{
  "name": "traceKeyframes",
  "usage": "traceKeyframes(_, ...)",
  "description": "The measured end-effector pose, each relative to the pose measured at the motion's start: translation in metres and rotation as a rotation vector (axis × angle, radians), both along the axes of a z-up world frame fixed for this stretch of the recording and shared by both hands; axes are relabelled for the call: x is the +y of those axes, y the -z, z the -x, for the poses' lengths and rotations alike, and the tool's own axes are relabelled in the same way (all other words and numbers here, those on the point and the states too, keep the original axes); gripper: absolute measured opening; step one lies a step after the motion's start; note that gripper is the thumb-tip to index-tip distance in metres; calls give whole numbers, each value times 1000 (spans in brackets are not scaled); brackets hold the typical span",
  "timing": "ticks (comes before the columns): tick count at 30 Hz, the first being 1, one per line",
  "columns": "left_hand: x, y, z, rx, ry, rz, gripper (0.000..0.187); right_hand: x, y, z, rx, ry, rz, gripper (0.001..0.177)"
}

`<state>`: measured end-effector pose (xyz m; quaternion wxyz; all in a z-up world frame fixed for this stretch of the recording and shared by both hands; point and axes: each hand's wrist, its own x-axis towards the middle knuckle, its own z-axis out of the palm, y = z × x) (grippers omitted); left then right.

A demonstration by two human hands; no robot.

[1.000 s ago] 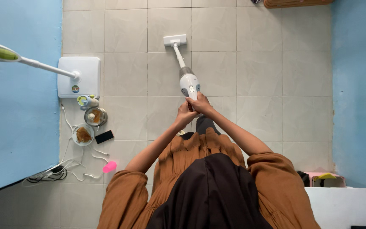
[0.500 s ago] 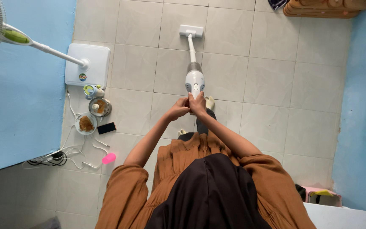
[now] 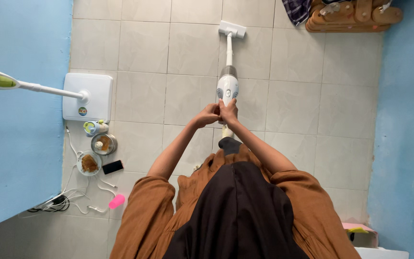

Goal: The person vacuums the tiled floor using a handheld vacuum cleaner, moving the cleaner back and forth across different sections of the room.

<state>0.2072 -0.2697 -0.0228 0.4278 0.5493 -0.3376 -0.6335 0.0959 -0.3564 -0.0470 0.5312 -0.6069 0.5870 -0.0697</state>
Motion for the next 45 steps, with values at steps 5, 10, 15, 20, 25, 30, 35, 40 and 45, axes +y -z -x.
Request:
traceKeyframes(5,-65,22,7,64,-104,76,34,-84,15,-1,0,-119,22,67)
traceKeyframes(10,-90,22,4,60,-163,106,33,-122,36,-7,-29,-211,54,70)
traceKeyframes(15,-63,8,-1,4,-181,65,31,-99,40,-10,-73,-233,9,75)
traceKeyframes(20,0,-15,-5,-14,-105,22,43,-46,46,-6,-221,-171,-294,70)
traceKeyframes(25,78,-28,1,-41,-118,-7,56,18,28,-2,-256,-122,-601,69)
traceKeyframes(30,147,-48,19,-528,-175,-230,61,79,9,4,-277,-170,-874,74)
traceKeyframes(35,192,-66,42,-624,-371,-330,65,127,-5,10,-343,-328,-880,75)
traceKeyframes(40,229,-72,61,-554,-612,-245,51,163,-7,4,-298,-352,-848,75)
traceKeyframes(45,258,-93,54,-477,-550,-229,39,211,2,-3,-298,-177,-789,67)
